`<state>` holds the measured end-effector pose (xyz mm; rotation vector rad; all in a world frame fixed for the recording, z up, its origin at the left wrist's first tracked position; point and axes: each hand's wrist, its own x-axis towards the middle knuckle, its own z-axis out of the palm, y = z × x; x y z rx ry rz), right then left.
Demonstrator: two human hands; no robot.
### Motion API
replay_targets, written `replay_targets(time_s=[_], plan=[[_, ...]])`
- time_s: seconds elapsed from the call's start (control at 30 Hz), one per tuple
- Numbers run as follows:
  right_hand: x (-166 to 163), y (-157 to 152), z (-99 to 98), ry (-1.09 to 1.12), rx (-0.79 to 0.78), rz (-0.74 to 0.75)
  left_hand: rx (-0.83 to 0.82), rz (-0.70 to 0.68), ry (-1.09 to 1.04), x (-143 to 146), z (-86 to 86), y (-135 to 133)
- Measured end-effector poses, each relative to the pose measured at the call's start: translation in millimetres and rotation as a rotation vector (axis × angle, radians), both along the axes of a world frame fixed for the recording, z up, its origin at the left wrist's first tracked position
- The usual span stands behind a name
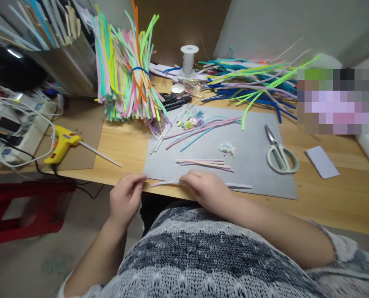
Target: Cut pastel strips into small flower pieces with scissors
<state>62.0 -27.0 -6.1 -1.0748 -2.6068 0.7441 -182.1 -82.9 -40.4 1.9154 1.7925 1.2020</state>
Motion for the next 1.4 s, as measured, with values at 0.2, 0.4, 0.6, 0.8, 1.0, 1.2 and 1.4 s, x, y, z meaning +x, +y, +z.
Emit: replay_targets(time_s=[0.2, 0.4, 0.6, 0.8, 1.0, 1.2, 1.4], plan=[[-24.9, 3.0, -5.4, 0.042, 0.088, -0.022, 0.220, 0.328, 0.151, 7.0, -22.0, -12.0], [-21.3, -2.6, -12.5, 0.094, 0.030, -0.060, 0.194, 0.301, 0.239, 15.6, -38.1, -20.0], [-17.1, -6.1, -13.1, 0.112, 0.002, -0.077, 0.129, 0.281, 0.316, 12.1, -37.8, -20.2], [-18.6, -5.2, -13.8, 0.079, -0.003, -0.072, 0.098, 0.220, 0.434, 12.9, -38.9, -22.1], [-18.0, -4.6, -13.2, 0.033, -0.040, -0.071, 0.084, 0.222, 0.446, 14.5, -41.4, -21.8], [-18.7, -4.3, -12.9, 0.015, -0.032, -0.068, 0.120, 0.244, 0.384, 16.4, -43.4, -22.0], [-18.7, -4.5, -11.1, 0.015, -0.054, -0.074, 0.181, 0.225, 0.378, 20.8, -45.2, -25.5]])
